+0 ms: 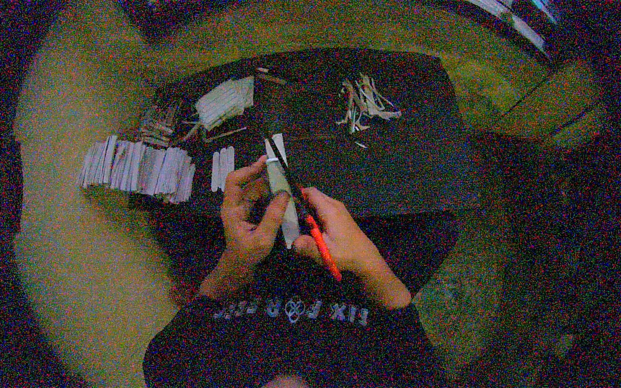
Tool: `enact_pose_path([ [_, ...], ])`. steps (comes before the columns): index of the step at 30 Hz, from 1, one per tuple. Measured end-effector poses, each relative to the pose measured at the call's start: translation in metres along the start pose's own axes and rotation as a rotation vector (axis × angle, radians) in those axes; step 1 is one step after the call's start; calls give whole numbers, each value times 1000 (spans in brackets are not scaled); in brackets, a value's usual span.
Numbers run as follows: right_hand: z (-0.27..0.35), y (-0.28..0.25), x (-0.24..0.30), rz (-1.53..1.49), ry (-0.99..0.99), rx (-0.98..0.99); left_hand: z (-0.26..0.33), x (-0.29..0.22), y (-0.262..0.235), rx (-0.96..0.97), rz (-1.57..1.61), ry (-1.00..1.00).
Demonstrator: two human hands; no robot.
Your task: The person uses red-handled scissors to trim the edges of white rectangular paper strips. They hold each strip in the left hand and cut along the sides, then place the trimmed pieces on the table.
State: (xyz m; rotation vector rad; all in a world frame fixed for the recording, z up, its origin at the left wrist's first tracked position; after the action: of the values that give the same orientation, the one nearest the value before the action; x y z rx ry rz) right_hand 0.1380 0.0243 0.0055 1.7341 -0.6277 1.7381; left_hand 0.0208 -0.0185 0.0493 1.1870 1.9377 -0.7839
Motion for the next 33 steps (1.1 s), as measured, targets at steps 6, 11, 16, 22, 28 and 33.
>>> enact_pose_path([
  [6, 1, 3, -3, 50, 14, -22, 1, -2, -2, 24, 14, 27],
  [11, 4, 3, -2, 27, 17, -17, 2, -5, -5, 47, 5, 26],
  [16, 9, -1, -2, 105, 32, -70, -1, -10, -7, 60, -3, 12],
  [22, 7, -1, 14, 82, 118, 45, -2, -12, -11, 80, -69, 13],
  [28, 8, -4, 7, 121, 73, 16, -2, -11, -13, 77, -76, -2],
  [33, 8, -5, 7, 143, 102, 27, -1, -9, -13, 73, -52, 2],
])
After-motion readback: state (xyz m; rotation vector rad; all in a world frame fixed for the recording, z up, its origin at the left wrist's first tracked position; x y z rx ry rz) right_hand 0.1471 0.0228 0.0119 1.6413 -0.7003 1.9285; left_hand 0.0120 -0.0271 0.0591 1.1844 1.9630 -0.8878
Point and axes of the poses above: each hand's wrist, its own z-axis away from the middle knuckle, its own y-axis out of the palm, x = y × z, the point moved 3 cm from there along -z, towards the middle knuckle, and after that the axes turned 10 degrees about y, right-handed, at the moved point
